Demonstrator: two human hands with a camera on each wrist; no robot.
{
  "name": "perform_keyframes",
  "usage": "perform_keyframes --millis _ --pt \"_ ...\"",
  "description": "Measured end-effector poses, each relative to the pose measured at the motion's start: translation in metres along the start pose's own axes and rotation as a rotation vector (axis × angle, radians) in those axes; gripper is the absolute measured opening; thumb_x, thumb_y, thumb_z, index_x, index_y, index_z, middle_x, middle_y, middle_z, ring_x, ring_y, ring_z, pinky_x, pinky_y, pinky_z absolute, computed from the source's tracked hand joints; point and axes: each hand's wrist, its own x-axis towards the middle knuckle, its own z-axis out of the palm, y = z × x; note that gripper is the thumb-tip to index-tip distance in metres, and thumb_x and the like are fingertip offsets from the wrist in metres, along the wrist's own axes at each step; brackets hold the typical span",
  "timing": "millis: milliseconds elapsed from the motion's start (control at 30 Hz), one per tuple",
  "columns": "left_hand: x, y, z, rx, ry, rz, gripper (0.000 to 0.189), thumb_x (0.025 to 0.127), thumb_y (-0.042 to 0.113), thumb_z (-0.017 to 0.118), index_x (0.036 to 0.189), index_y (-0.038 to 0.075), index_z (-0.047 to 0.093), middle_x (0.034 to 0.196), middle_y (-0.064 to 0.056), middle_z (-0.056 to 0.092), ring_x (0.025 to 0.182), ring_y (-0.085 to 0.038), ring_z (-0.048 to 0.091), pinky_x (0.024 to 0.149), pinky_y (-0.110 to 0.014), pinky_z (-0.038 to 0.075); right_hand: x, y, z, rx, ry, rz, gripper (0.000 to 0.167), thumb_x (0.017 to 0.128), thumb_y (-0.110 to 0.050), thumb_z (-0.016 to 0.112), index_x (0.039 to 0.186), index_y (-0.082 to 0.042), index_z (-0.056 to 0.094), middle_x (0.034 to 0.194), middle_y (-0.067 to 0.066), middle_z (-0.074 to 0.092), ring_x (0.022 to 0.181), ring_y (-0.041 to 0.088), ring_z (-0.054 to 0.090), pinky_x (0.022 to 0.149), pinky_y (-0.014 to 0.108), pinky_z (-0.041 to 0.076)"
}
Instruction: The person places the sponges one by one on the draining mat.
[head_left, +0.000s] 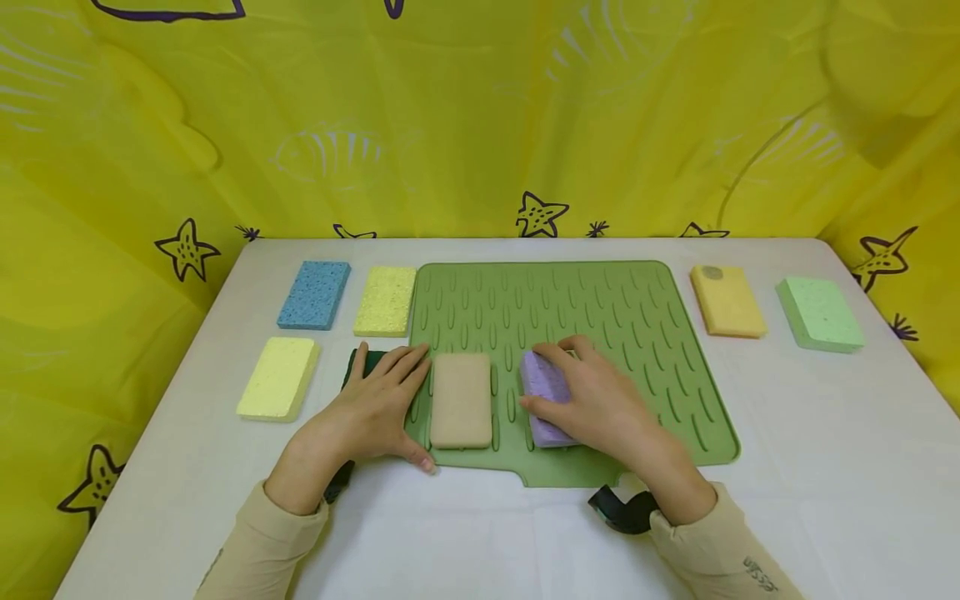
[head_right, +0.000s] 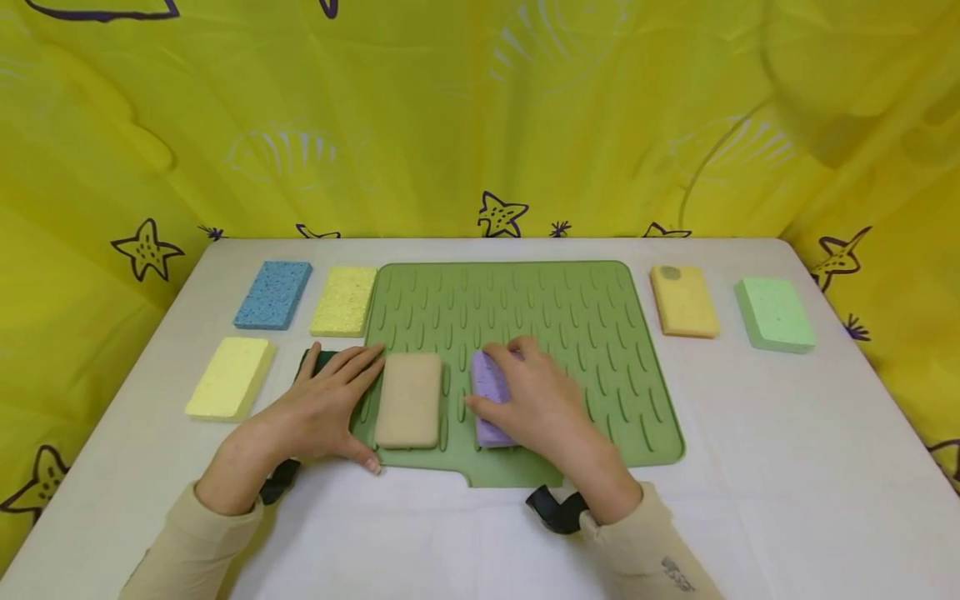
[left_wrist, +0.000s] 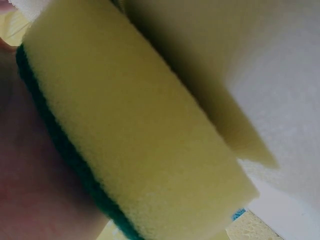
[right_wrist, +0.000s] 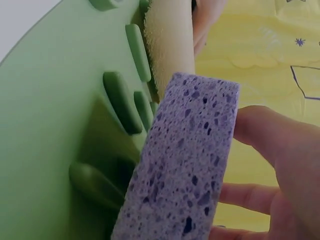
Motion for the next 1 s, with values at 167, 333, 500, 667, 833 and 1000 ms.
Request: perform_keyframes --millis 167,333,500,667,833,1000 --pt "0.0 0.0 0.0 -0.001 -0.002 -0.005 0.138 0.054 0.082 0.074 0.157 0.005 0.026 0.167 -0.01 0.016 0.153 -0.032 0.016 0.115 -0.073 0.001 0.003 -0.009 0.005 -0.019 0.007 0.003 0.071 0.083 -0.051 0.074 0.142 -0.018 0.054 0.134 0.014 0.053 0.1 0.029 0.061 0.07 0.045 0.052" --pt "-0.001 0.0 -0.001 -0.005 -0.003 -0.005 0.138 0.053 0.082 0.074 0.157 0.005 0.026 0.167 -0.01 0.015 0.153 -0.032 0.016 0.115 -0.074 0.001 0.006 -0.016 0.01 -0.053 -0.006 -0.009 0.068 0.084 -0.05 0.074 0.138 -0.014 0.058 0.132 0.016 0.053 0.104 0.033 0.061 0.072 0.049 0.054" --pt "-0.001 0.001 -0.001 -0.003 0.002 -0.002 0.138 0.053 0.082 0.074 0.157 0.004 0.026 0.167 -0.01 0.016 0.153 -0.033 0.016 0.115 -0.074 0.001 0.006 -0.015 0.012 -0.059 -0.004 -0.019 0.066 0.084 -0.047 0.075 0.137 -0.012 0.058 0.131 0.017 0.054 0.105 0.033 0.06 0.076 0.051 0.055" --pt "-0.001 0.001 -0.002 0.002 0.002 0.0 0.138 0.053 0.082 0.074 0.156 0.004 0.027 0.167 -0.011 0.017 0.153 -0.033 0.017 0.115 -0.074 0.002 0.004 -0.012 0.011 -0.027 -0.014 -0.042 0.065 0.085 -0.041 0.076 0.138 -0.01 0.057 0.131 0.018 0.053 0.102 0.032 0.061 0.08 0.05 0.054" --pt "0.0 0.001 -0.001 0.006 0.005 0.001 0.138 0.052 0.082 0.074 0.156 0.004 0.028 0.167 -0.011 0.017 0.153 -0.033 0.017 0.115 -0.074 0.003 0.001 -0.01 0.006 -0.018 -0.066 -0.058 0.075 0.081 -0.043 0.079 0.143 -0.009 0.053 0.137 0.018 0.048 0.108 0.032 0.058 0.083 0.05 0.053" --pt "0.0 0.001 -0.001 0.012 0.002 0.001 0.138 0.052 0.082 0.074 0.156 0.004 0.028 0.167 -0.011 0.017 0.153 -0.033 0.017 0.115 -0.074 0.003 -0.005 -0.01 0.002 0.003 -0.141 -0.054 0.095 0.072 -0.047 0.085 0.149 -0.009 0.045 0.148 0.018 0.041 0.121 0.033 0.049 0.089 0.05 0.051"
